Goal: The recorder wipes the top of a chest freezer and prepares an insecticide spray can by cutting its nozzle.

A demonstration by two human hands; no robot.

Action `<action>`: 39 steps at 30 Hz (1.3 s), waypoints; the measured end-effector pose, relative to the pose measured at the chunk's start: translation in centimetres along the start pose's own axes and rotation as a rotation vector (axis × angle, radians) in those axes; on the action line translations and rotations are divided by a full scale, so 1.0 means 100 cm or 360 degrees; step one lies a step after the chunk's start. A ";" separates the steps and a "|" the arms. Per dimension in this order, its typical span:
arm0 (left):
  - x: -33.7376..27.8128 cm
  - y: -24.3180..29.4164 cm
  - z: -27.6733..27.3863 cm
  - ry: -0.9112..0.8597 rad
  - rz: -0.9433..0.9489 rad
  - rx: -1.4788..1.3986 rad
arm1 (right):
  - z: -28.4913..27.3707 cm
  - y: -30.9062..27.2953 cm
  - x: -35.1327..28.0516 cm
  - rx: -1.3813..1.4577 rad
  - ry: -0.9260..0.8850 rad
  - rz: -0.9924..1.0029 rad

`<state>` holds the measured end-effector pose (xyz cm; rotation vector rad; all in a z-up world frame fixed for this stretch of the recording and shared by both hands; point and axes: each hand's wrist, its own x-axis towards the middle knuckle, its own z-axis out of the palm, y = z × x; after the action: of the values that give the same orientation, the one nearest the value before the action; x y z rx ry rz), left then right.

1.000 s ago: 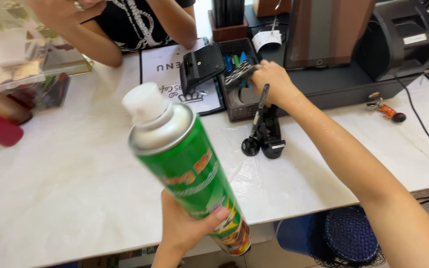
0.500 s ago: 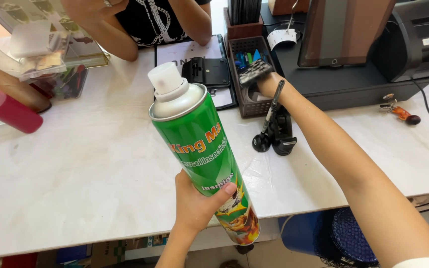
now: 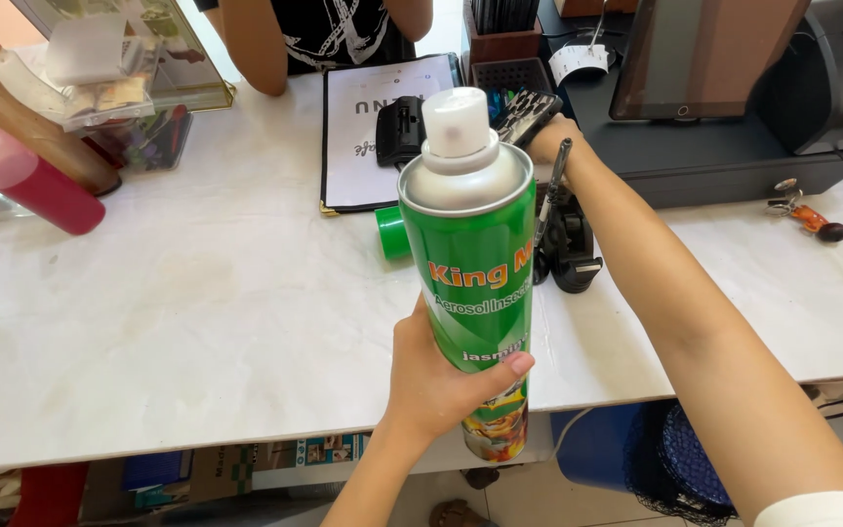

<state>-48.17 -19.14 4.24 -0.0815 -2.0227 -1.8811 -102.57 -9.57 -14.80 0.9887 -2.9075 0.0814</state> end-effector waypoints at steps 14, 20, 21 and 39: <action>-0.012 0.003 -0.001 0.0050 0.0063 0.0043 | -0.113 -0.080 -0.053 0.0419 -0.0566 0.0490; -0.017 0.011 -0.002 0.0009 0.0110 0.0099 | -0.063 0.015 0.023 0.0984 -0.0808 0.0496; -0.018 0.011 -0.001 -0.0006 0.0124 0.0094 | -0.080 0.020 0.016 0.1206 -0.0957 0.0583; -0.012 -0.007 -0.009 0.0039 0.0100 -0.0024 | -0.171 -0.006 -0.073 0.2004 -0.0646 0.0737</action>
<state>-47.07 -19.86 3.21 -0.1240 -1.9674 -1.8502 -95.59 -4.36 1.66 0.2831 -3.1981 2.1066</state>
